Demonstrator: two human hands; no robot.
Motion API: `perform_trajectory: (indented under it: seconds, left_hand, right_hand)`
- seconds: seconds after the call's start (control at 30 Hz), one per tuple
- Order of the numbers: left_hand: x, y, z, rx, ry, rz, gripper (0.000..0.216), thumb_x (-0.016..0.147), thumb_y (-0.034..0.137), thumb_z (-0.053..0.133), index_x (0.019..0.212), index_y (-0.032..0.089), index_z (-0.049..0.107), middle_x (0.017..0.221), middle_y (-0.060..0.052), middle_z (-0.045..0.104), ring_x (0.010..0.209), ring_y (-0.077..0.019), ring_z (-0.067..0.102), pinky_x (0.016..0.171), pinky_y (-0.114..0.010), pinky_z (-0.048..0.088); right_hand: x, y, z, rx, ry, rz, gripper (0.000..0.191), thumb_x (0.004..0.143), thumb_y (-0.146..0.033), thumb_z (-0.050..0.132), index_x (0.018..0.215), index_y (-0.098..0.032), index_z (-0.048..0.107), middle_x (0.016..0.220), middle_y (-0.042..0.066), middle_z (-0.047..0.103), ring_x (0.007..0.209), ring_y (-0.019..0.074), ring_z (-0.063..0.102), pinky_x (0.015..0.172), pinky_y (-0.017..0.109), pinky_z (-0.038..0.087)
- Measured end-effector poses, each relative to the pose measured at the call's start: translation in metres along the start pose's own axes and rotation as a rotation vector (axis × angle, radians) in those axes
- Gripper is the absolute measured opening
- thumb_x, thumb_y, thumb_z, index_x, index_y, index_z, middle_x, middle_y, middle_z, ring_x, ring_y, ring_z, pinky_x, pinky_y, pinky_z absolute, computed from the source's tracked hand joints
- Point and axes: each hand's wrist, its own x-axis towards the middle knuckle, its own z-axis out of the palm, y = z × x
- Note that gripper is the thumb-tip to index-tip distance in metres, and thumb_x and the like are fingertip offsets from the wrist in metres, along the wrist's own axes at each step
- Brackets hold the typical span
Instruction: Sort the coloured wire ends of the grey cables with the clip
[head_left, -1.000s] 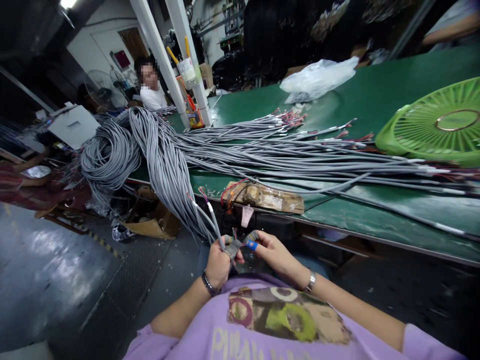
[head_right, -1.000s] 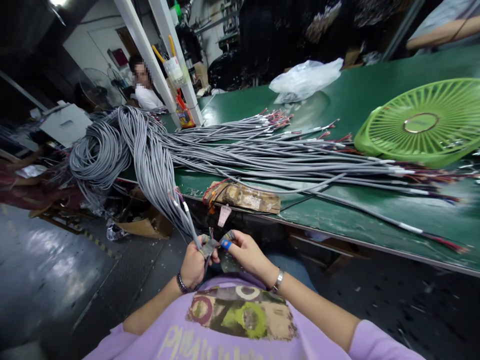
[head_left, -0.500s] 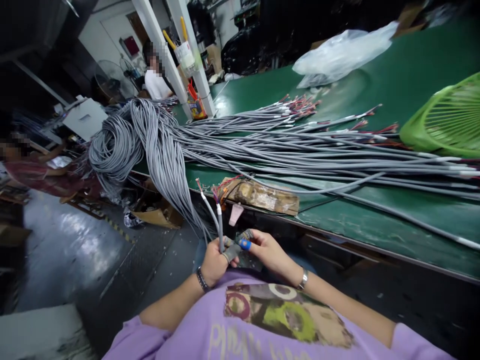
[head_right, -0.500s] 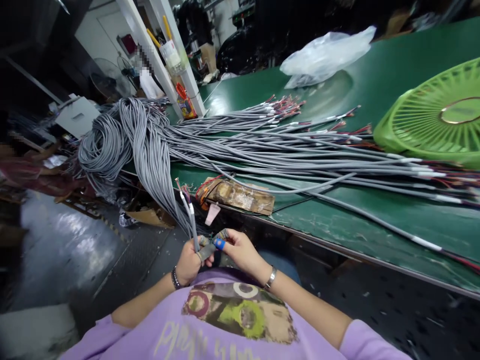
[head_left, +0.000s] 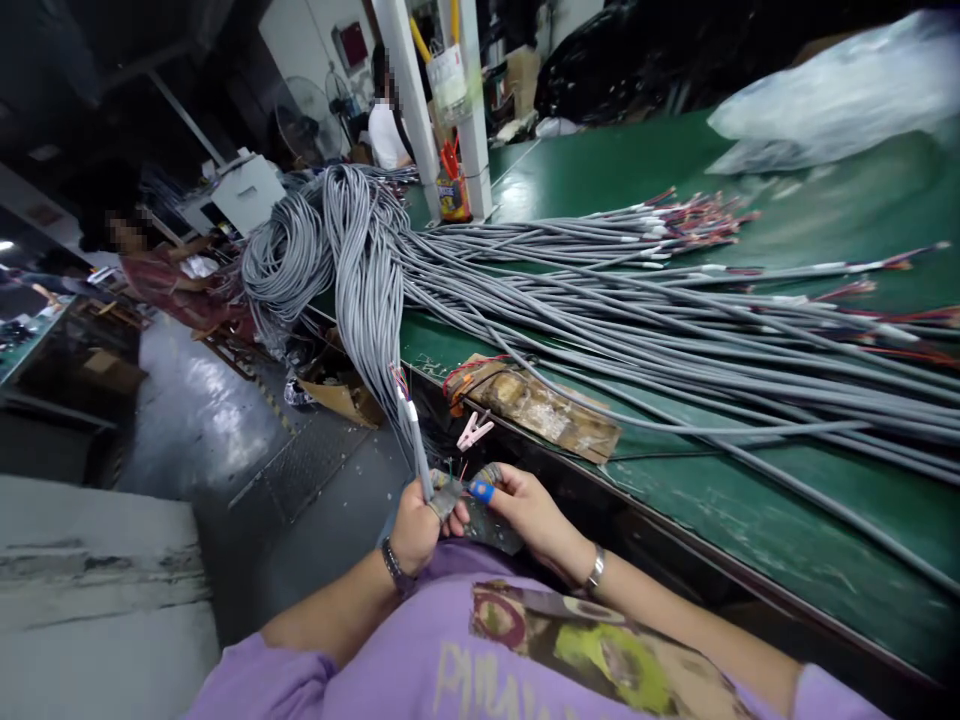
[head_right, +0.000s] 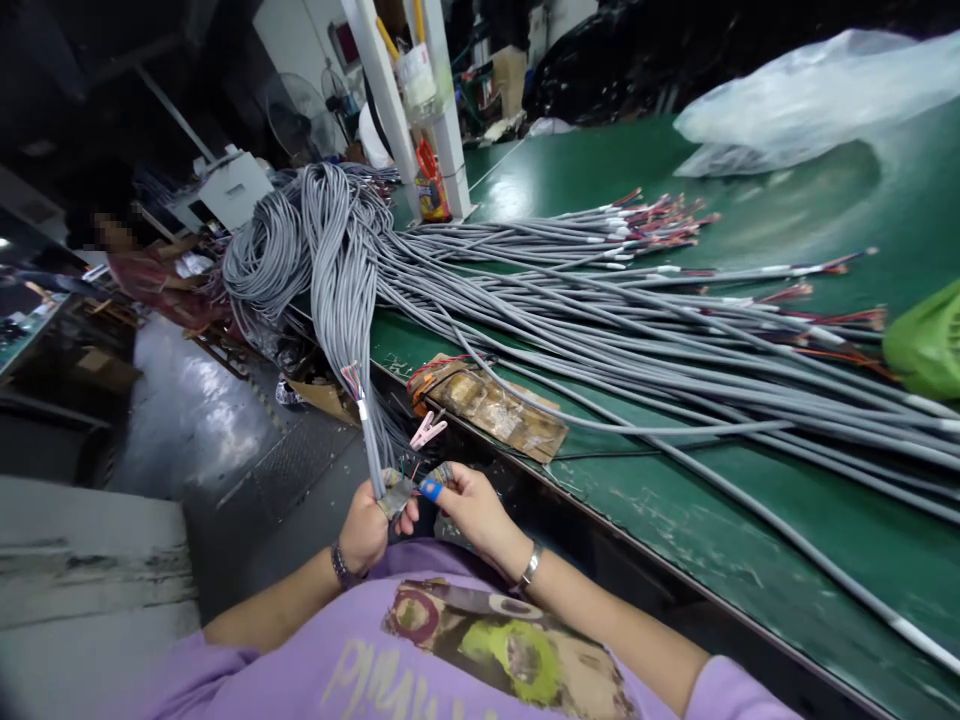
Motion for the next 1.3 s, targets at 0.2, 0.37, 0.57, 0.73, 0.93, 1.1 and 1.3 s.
perform_trajectory:
  seconds: [0.2,0.37,0.57,0.73,0.93,1.1,1.3]
  left_hand:
    - [-0.006,0.002,-0.007,-0.033,0.090,0.021,0.034,0.073,0.047,0.063,0.071,0.014,0.058,0.049,0.002,0.055,0.035,-0.0055,0.043,0.036,-0.018,0.028]
    - [-0.005,0.009,-0.022,-0.061,0.068,0.050,0.031,0.072,0.043,0.065,0.065,0.015,0.054,0.045,0.004,0.053,0.033,-0.0049,0.040,0.034,-0.018,0.026]
    - [-0.007,0.019,-0.038,-0.015,-0.083,0.056,0.033,0.067,0.044,0.067,0.060,0.016,0.051,0.040,0.004,0.051,0.030,-0.0047,0.036,0.032,-0.017,0.022]
    - [-0.008,0.020,-0.045,0.043,-0.234,0.016,0.035,0.066,0.041,0.070,0.056,0.016,0.048,0.039,0.004,0.050,0.029,-0.0041,0.035,0.031,-0.017,0.022]
    - [0.009,0.018,-0.048,0.068,-0.395,-0.052,0.034,0.066,0.040,0.069,0.053,0.016,0.049,0.036,0.004,0.048,0.029,-0.0041,0.034,0.031,-0.017,0.021]
    - [0.025,0.021,-0.048,0.097,-0.486,-0.087,0.034,0.067,0.039,0.067,0.051,0.015,0.049,0.034,0.005,0.046,0.028,-0.0041,0.031,0.031,-0.018,0.020]
    - [0.036,0.020,-0.046,0.172,-0.571,-0.122,0.033,0.064,0.038,0.069,0.050,0.016,0.048,0.034,0.005,0.045,0.028,-0.0044,0.031,0.031,-0.018,0.022]
  right_hand:
    - [-0.010,0.002,0.011,0.004,0.054,-0.021,0.040,0.063,-0.054,0.069,0.068,-0.018,0.054,0.060,-0.001,0.054,0.054,0.0109,0.044,0.052,0.025,0.036]
    - [-0.020,0.003,0.017,-0.023,0.123,-0.085,0.035,0.062,-0.048,0.071,0.063,-0.018,0.053,0.054,-0.004,0.047,0.051,0.0096,0.038,0.049,0.024,0.032]
    - [-0.026,0.006,0.012,0.175,0.145,-0.080,0.028,0.067,-0.042,0.068,0.066,-0.017,0.055,0.054,-0.005,0.045,0.050,0.0075,0.038,0.050,0.023,0.034]
    - [-0.024,-0.010,0.014,0.116,0.051,-0.034,0.031,0.070,-0.041,0.068,0.088,-0.017,0.061,0.082,0.002,0.061,0.062,0.0088,0.050,0.058,0.023,0.040]
    - [-0.006,-0.026,0.022,-0.131,-0.008,-0.072,0.033,0.070,-0.042,0.068,0.087,-0.015,0.061,0.077,0.000,0.059,0.066,0.0103,0.051,0.061,0.024,0.041]
    - [0.010,-0.028,0.025,-0.201,-0.024,-0.081,0.029,0.065,-0.039,0.070,0.071,-0.014,0.057,0.066,-0.002,0.056,0.060,0.0103,0.049,0.061,0.025,0.040]
    - [0.016,-0.033,0.024,-0.287,-0.014,-0.031,0.017,0.065,-0.028,0.064,0.060,-0.015,0.054,0.056,-0.004,0.050,0.054,0.0085,0.044,0.055,0.022,0.037]
